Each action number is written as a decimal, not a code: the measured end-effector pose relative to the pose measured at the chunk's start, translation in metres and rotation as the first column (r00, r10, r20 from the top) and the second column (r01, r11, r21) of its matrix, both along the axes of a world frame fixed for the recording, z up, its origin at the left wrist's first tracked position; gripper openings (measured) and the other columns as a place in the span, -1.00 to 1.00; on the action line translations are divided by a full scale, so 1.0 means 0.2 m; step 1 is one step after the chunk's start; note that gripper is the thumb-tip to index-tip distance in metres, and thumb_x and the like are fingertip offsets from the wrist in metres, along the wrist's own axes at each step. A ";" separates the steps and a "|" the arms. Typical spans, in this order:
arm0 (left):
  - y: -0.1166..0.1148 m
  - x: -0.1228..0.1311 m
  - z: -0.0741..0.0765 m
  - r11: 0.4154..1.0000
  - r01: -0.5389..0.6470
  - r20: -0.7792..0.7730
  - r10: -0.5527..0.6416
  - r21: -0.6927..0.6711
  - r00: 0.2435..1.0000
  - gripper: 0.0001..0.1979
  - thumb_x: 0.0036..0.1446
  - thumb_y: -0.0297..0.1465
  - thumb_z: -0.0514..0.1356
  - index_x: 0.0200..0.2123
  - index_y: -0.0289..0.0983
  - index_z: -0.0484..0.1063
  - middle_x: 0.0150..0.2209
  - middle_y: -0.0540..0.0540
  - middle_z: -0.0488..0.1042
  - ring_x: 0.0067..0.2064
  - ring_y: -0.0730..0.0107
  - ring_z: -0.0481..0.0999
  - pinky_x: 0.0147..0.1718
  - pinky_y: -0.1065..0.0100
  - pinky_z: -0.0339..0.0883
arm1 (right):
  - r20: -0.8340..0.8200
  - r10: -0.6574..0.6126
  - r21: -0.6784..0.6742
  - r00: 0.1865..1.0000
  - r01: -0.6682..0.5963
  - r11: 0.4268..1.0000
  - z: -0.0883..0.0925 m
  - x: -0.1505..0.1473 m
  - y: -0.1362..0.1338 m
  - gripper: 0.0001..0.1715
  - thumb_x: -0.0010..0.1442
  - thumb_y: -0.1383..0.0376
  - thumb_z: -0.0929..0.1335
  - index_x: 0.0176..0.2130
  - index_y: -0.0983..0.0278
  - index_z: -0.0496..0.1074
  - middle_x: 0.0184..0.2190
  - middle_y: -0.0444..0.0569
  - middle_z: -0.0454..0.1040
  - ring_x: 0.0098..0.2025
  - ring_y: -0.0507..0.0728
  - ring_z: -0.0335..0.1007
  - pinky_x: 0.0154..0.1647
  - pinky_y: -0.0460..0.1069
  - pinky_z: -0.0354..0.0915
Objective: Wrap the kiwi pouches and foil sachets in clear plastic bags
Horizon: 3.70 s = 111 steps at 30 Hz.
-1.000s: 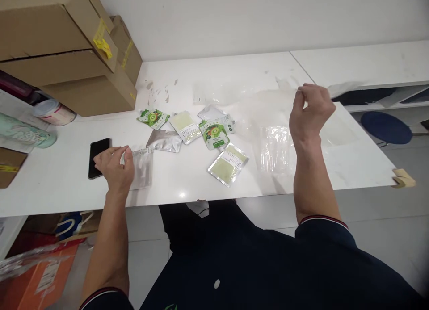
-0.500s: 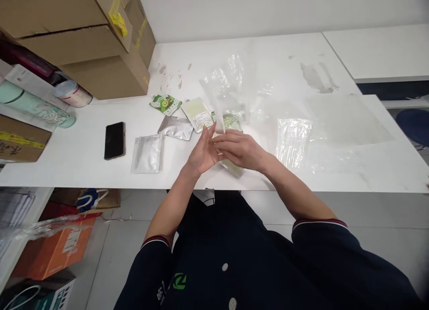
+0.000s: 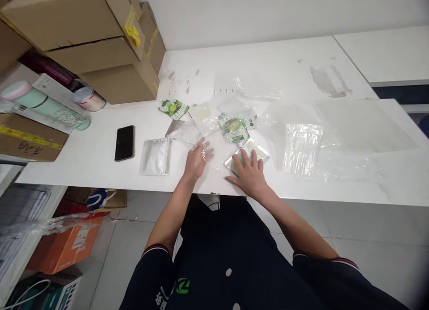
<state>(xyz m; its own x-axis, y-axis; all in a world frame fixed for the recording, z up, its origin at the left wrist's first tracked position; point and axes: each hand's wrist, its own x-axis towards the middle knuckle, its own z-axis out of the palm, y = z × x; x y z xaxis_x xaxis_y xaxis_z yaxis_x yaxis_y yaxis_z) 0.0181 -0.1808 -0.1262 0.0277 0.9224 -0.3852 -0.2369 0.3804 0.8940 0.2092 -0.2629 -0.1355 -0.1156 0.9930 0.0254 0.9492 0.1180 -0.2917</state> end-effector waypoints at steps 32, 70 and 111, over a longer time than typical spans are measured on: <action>-0.70 -0.31 -0.27 0.529 0.770 -0.887 0.451 0.357 0.101 -0.73 0.28 -0.43 0.11 -0.04 -0.03 0.49 -0.18 -0.15 0.52 -0.09 0.22 0.46 -0.06 0.09 0.27 | -0.848 -0.530 -0.529 0.017 -0.082 0.844 0.12 -0.13 -0.04 -0.72 0.18 0.05 0.40 -0.26 0.18 0.37 -0.38 -0.16 0.41 -0.33 0.05 0.45 -0.32 0.03 0.60; 0.37 -0.25 0.13 0.545 0.806 -0.862 -0.498 -0.231 0.090 -0.77 0.15 -0.29 0.15 -0.51 -0.23 0.41 -0.47 -0.07 0.42 -0.45 0.34 0.36 -0.43 0.28 0.09 | -0.511 -0.250 -0.056 0.822 0.259 0.964 -0.03 0.16 0.05 -0.32 0.21 -0.04 0.38 0.14 0.31 0.29 -0.23 0.15 0.58 -0.21 0.29 0.52 -0.21 0.23 0.46; -0.23 -0.24 0.05 0.944 0.330 -0.983 -0.084 -0.026 0.162 -0.57 0.37 -0.21 -0.03 0.24 -0.15 0.25 0.15 -0.35 0.19 0.00 -0.07 0.43 -0.14 -0.01 0.35 | 0.133 0.536 0.097 0.834 -0.549 0.830 0.04 -0.21 0.34 -0.57 0.33 0.20 0.29 0.14 0.28 0.41 0.23 0.24 0.33 0.25 0.46 0.19 0.16 0.37 0.19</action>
<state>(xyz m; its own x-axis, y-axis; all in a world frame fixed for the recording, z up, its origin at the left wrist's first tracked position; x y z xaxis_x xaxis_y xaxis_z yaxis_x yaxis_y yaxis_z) -0.0294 -0.2260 -0.1169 -0.0494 0.9915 -0.1206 0.9186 0.0925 0.3842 0.1666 -0.1946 -0.1267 -0.6432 0.7584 0.1054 0.7437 0.6516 -0.1497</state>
